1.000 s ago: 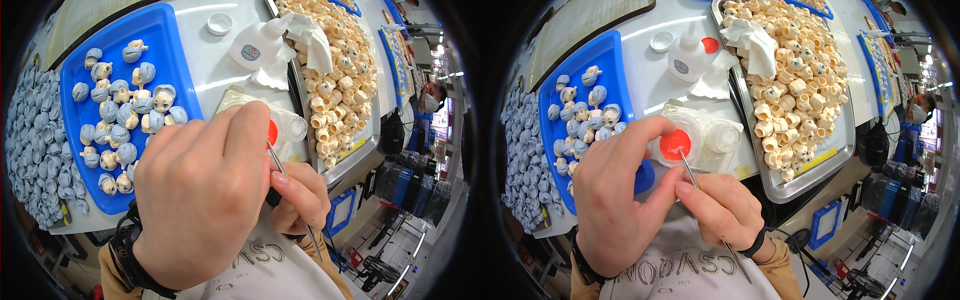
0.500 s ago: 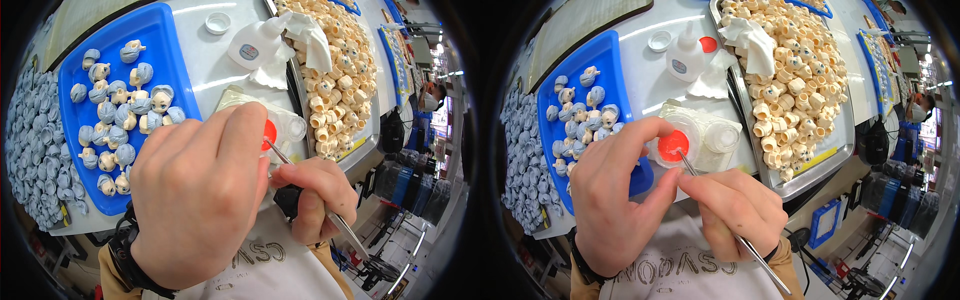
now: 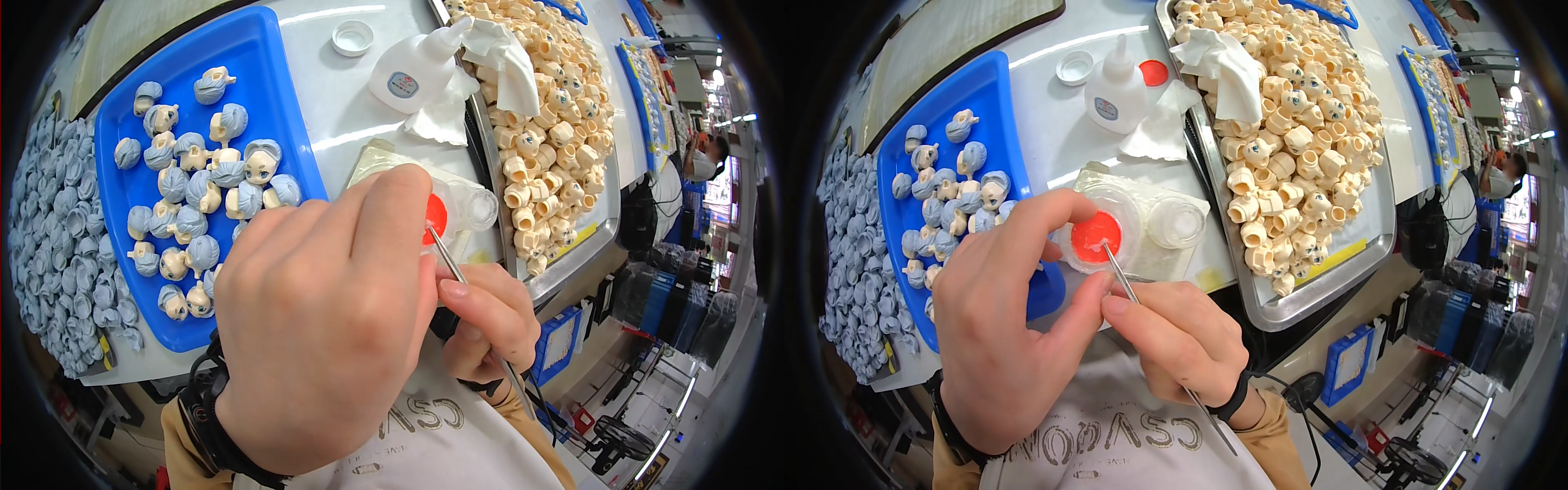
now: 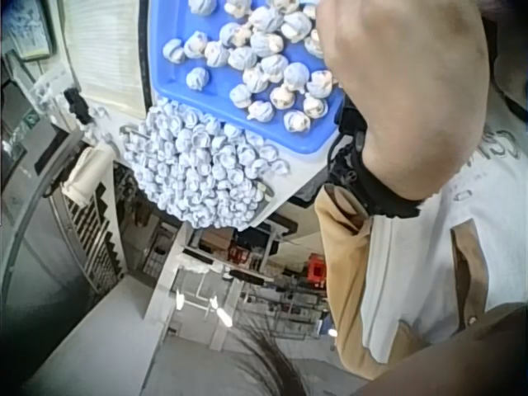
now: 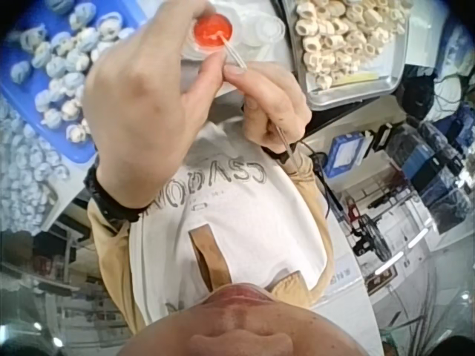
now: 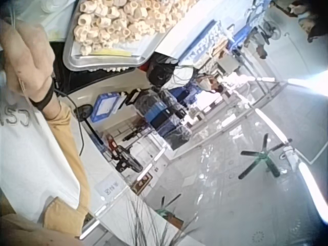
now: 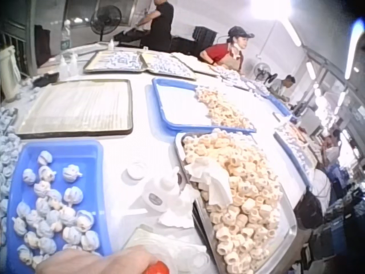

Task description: The person uses a fine brush to apply red paint to the lips of small doll heads. They repeatedly dip the brush into a small container of red paint and carefully paint each doll head one at a time, holding the head steady with the other hand. The painted heads are placed into a blue tray on the table.

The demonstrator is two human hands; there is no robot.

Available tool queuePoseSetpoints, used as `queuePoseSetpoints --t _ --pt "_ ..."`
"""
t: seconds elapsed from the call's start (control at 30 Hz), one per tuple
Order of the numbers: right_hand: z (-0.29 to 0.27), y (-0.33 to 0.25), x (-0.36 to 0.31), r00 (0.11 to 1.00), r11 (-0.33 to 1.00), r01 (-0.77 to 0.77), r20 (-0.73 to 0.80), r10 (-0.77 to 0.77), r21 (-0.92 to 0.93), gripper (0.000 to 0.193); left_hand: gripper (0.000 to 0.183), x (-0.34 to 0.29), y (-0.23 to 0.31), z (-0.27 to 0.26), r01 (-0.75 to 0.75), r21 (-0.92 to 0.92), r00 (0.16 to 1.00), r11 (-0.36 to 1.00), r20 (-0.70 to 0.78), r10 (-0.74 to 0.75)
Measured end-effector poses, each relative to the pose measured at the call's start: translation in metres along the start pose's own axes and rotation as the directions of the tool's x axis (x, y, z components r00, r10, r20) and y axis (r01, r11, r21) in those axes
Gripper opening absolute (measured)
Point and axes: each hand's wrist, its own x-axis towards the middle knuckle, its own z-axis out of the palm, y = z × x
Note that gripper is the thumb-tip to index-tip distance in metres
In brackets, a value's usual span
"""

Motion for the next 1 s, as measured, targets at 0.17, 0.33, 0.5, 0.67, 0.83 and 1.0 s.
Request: queuePoseSetpoints --t 0.17,0.33,0.5,0.67,0.83,1.0 --pt "0.003 0.003 0.001 0.999 0.998 0.045 -0.013 -0.046 -0.039 0.034 0.040 -0.002 0.000 -0.001 0.015 -0.026 1.000 1.000 0.004 -0.015" --pt "-0.007 -0.010 0.003 0.995 0.999 0.032 -0.093 -0.028 0.043 0.023 0.040 -0.001 0.003 -0.003 0.033 -0.017 0.999 0.999 0.010 -0.033" --pt "-0.014 -0.007 0.011 1.000 0.998 -0.013 -0.026 0.014 0.065 0.030 0.040 -0.001 -0.001 0.000 0.003 -0.029 1.000 1.000 0.005 -0.002" --pt "-0.009 -0.012 0.018 0.994 0.996 -0.075 -0.081 0.078 0.041 0.034 0.041 0.000 0.001 -0.002 0.003 -0.043 1.000 0.999 0.010 -0.002" --pt "-0.005 -0.018 0.019 0.980 0.990 -0.136 -0.139 0.140 0.040 0.032 0.041 0.001 0.000 -0.002 0.008 -0.044 1.000 0.999 0.020 -0.007" --pt "-0.003 -0.015 0.018 0.979 0.980 -0.148 -0.121 0.164 0.133 0.032 0.041 -0.001 0.000 -0.001 0.002 -0.036 1.000 0.999 0.016 -0.001"
